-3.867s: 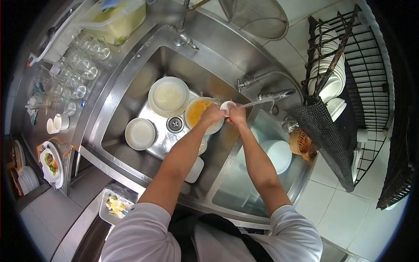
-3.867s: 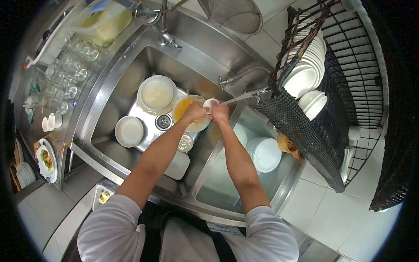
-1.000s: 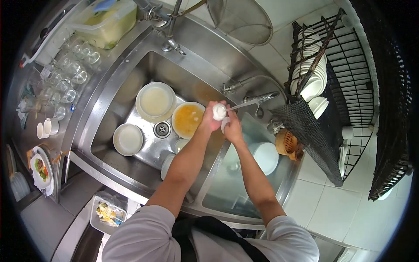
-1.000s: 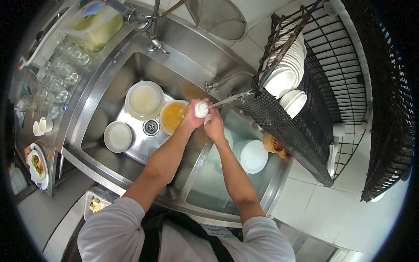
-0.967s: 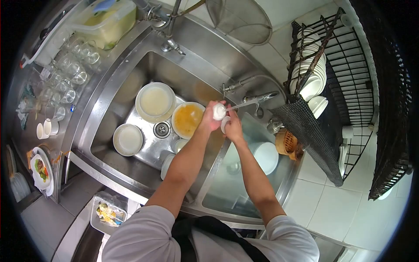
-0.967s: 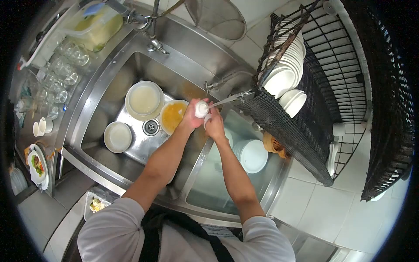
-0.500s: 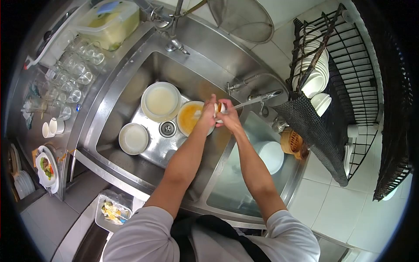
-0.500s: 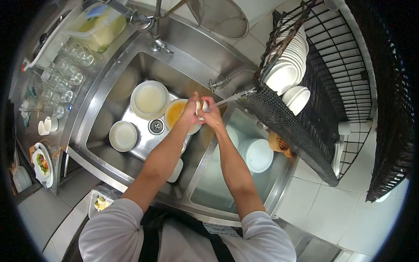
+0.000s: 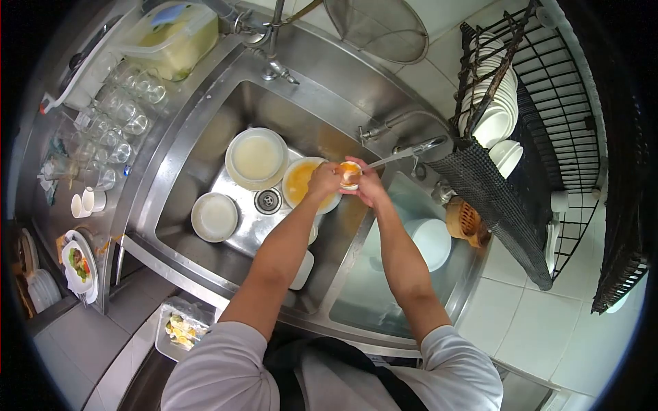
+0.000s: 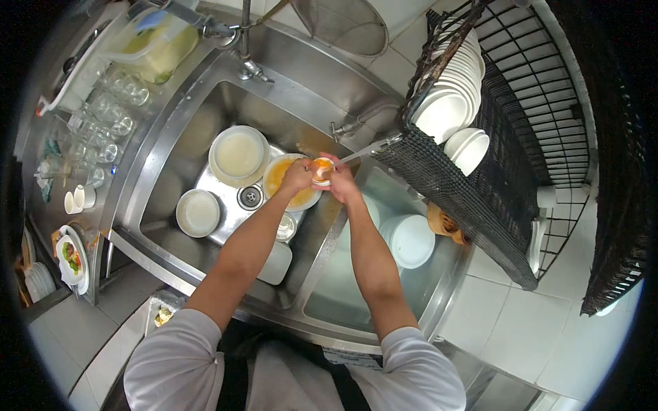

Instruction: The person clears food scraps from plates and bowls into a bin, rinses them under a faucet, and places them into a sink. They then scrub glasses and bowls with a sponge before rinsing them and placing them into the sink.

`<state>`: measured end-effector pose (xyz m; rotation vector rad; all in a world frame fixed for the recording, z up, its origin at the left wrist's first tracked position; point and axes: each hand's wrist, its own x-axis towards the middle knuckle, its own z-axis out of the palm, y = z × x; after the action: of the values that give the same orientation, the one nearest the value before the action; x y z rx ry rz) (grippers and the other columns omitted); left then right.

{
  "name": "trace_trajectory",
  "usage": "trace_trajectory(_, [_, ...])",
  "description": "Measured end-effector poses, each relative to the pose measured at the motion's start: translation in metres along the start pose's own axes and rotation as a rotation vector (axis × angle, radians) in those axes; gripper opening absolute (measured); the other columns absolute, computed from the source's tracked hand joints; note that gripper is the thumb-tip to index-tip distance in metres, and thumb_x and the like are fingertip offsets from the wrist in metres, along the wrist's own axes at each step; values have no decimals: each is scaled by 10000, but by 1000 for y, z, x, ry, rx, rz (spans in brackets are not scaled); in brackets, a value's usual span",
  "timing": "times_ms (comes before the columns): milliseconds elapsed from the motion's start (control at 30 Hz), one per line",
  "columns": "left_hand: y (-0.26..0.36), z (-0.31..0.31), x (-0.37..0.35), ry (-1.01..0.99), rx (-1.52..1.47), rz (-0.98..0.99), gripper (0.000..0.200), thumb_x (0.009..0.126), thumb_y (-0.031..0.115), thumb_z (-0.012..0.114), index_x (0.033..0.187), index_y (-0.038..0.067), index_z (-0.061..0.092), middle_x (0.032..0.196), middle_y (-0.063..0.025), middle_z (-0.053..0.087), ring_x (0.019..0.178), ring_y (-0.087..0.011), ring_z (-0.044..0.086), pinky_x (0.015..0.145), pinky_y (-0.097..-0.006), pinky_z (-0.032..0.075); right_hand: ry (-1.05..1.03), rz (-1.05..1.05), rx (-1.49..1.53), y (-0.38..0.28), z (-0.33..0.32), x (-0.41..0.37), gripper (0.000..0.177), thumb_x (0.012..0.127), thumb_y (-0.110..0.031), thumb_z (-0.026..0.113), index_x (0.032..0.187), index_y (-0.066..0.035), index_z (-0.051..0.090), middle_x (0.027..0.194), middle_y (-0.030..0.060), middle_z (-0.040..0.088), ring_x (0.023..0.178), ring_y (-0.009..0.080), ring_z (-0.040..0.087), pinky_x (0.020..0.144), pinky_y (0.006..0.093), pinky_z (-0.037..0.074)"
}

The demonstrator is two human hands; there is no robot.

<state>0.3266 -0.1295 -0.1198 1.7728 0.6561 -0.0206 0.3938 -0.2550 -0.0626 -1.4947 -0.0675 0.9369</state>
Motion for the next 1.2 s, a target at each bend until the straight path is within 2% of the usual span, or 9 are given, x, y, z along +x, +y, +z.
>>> trace_trajectory(67, [14,-1,-10,108,122,-77,339,886,388,589,1028,107,712,1077,-163,687,994,-331,659,842,-433,504,91,-29,-144,3,-1,4,316,895,-56,592,1209,-93,589,1091,103,630,941,250,658,702,469,614])
trace_trajectory(267, [11,-16,-13,-321,-76,-40,385,870,402,515,1049,125,715,1075,-181,691,1060,-378,633,917,-469,487,208,-124,-438,18,-22,32,173,907,-100,592,1041,-21,667,923,79,680,804,197,673,659,367,606])
trace_trajectory(367, [23,-15,-19,-59,13,-65,391,851,400,527,1050,122,715,1099,-182,686,1070,-377,631,925,-473,482,349,-346,-741,41,-30,48,222,897,-169,618,1021,10,657,899,106,682,780,188,672,673,363,578])
trace_trajectory(533, [46,-28,-29,-56,143,-154,387,844,381,517,1051,123,718,1169,-179,659,1113,-389,607,947,-493,466,436,-518,-1224,27,-21,40,291,868,-224,660,1035,13,638,864,154,673,750,179,664,723,360,551])
trace_trajectory(633, [45,-35,-25,-105,195,-99,391,843,383,515,1050,121,719,1204,-179,642,1131,-392,595,958,-500,459,238,-270,-901,15,-19,32,362,861,-251,662,1094,25,647,992,222,695,894,307,691,839,414,531])
trace_trajectory(833, [28,-14,-10,61,97,-157,411,852,394,520,1086,108,699,1252,-177,603,1145,-395,579,956,-505,459,428,-214,-550,-4,23,6,305,900,-250,653,1053,13,665,883,124,696,771,206,675,671,341,557])
trace_trajectory(933, [30,-15,-19,47,134,-131,404,877,359,489,1098,83,684,1257,-196,588,1136,-409,574,949,-519,457,384,-328,-819,-3,11,8,337,916,-268,640,1058,37,665,895,114,697,708,220,680,586,325,576])
trace_trajectory(1033, [36,-26,-26,16,156,-21,406,885,352,486,1095,65,680,1242,-212,590,1125,-421,575,945,-529,456,232,-20,-557,-12,0,15,356,913,-279,631,1039,52,659,882,123,690,691,216,682,505,337,586])
trace_trajectory(1200, [37,-15,-17,146,141,-89,404,870,361,507,1101,85,690,1222,-200,607,1133,-406,581,938,-521,464,219,-98,-606,-4,-9,24,373,922,-307,613,999,55,654,847,124,677,689,207,680,508,347,604])
